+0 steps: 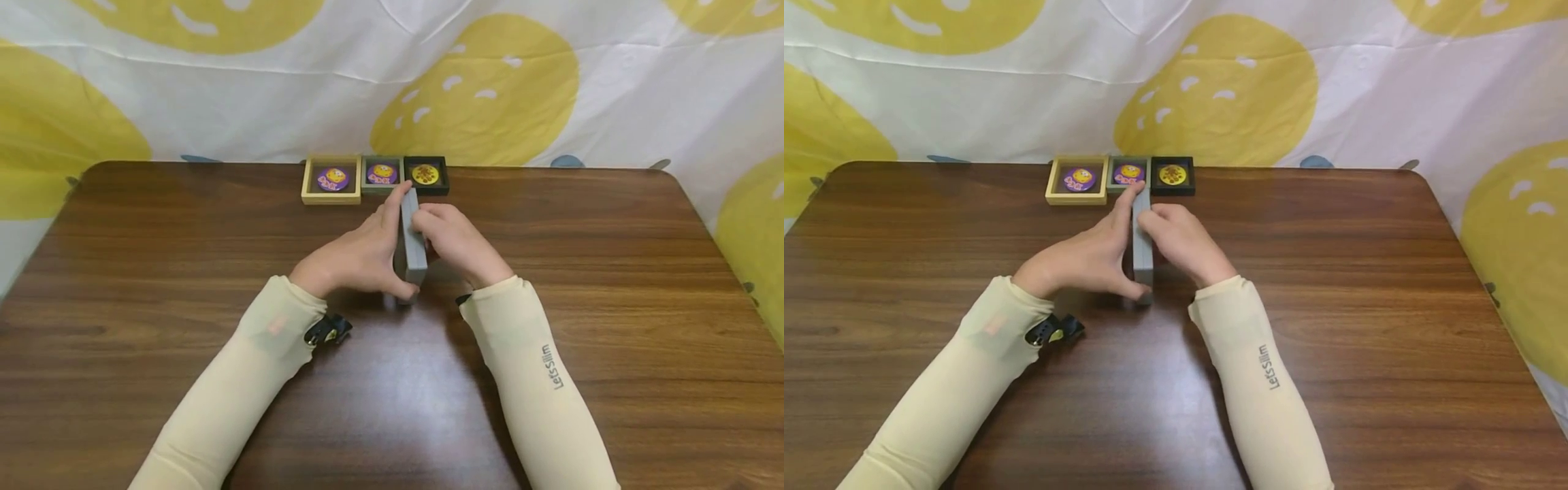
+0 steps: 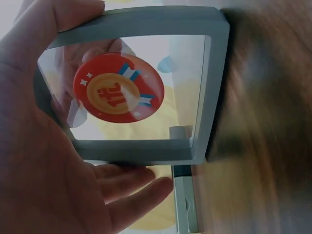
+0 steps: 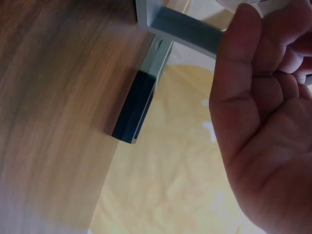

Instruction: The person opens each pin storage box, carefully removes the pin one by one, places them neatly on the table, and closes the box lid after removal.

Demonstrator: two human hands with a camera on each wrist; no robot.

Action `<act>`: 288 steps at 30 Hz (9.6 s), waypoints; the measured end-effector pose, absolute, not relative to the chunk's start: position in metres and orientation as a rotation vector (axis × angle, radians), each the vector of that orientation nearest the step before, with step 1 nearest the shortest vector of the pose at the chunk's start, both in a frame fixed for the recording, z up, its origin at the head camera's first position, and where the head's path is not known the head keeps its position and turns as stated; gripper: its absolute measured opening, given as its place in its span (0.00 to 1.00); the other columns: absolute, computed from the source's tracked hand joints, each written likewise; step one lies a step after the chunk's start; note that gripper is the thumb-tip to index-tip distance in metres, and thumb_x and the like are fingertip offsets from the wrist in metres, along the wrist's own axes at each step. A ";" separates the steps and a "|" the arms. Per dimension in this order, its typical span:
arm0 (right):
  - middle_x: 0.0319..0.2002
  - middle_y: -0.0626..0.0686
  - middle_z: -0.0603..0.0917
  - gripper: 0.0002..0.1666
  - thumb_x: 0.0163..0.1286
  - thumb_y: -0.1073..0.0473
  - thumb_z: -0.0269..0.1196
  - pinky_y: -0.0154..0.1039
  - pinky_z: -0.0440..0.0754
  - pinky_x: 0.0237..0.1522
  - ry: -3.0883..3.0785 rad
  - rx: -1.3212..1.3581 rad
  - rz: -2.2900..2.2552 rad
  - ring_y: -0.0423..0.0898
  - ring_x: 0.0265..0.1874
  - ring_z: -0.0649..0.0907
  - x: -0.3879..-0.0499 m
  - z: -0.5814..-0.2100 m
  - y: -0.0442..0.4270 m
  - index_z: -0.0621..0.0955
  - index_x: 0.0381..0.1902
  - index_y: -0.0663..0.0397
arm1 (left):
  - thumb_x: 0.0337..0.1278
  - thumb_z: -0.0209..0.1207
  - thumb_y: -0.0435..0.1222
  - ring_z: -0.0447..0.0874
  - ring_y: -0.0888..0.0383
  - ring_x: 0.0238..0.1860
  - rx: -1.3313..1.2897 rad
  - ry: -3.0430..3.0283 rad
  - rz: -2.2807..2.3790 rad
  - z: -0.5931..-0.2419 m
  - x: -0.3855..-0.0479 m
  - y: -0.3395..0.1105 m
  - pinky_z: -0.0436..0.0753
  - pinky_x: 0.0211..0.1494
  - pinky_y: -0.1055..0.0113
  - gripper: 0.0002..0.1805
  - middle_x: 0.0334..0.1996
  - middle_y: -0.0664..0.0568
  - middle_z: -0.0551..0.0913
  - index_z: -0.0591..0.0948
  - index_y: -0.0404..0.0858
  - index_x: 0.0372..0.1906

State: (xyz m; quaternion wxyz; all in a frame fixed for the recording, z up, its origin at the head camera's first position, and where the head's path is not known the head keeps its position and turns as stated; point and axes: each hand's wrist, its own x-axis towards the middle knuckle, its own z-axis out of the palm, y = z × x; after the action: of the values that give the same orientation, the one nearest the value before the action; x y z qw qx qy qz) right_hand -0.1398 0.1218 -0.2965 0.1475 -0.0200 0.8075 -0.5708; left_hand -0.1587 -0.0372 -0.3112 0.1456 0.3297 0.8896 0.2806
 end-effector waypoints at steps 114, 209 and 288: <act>0.24 0.52 0.71 0.24 0.76 0.45 0.40 0.39 0.70 0.34 2.823 -0.102 -1.011 0.49 0.29 0.73 -0.134 -0.286 0.143 0.73 0.28 0.53 | 0.25 0.72 0.62 0.77 0.50 0.48 0.773 2.569 0.773 -0.288 -0.153 -0.028 0.78 0.53 0.59 0.74 0.69 0.42 0.55 0.37 0.41 0.73; 0.13 0.48 0.75 0.32 0.66 0.32 0.51 0.43 0.71 0.24 2.745 0.376 -0.453 0.47 0.22 0.77 -0.137 -0.304 0.208 0.81 0.21 0.52 | 0.33 0.59 0.72 0.81 0.50 0.35 0.772 2.652 0.636 -0.293 -0.145 -0.018 0.82 0.44 0.57 0.70 0.74 0.42 0.49 0.31 0.46 0.74; 0.25 0.50 0.77 0.18 0.73 0.51 0.52 0.38 0.78 0.31 2.571 0.000 -0.985 0.42 0.22 0.77 -0.135 -0.292 0.219 0.74 0.35 0.63 | 0.33 0.63 0.68 0.79 0.51 0.40 0.747 2.613 0.720 -0.289 -0.144 -0.022 0.80 0.47 0.58 0.69 0.68 0.43 0.55 0.32 0.47 0.73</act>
State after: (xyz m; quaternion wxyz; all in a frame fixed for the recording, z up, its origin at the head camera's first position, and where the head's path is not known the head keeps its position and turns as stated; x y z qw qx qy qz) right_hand -0.1349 0.2188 -0.2920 0.1930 0.0000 0.9162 -0.3511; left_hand -0.1443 -0.0218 -0.2887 0.1642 0.2622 0.9168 0.2527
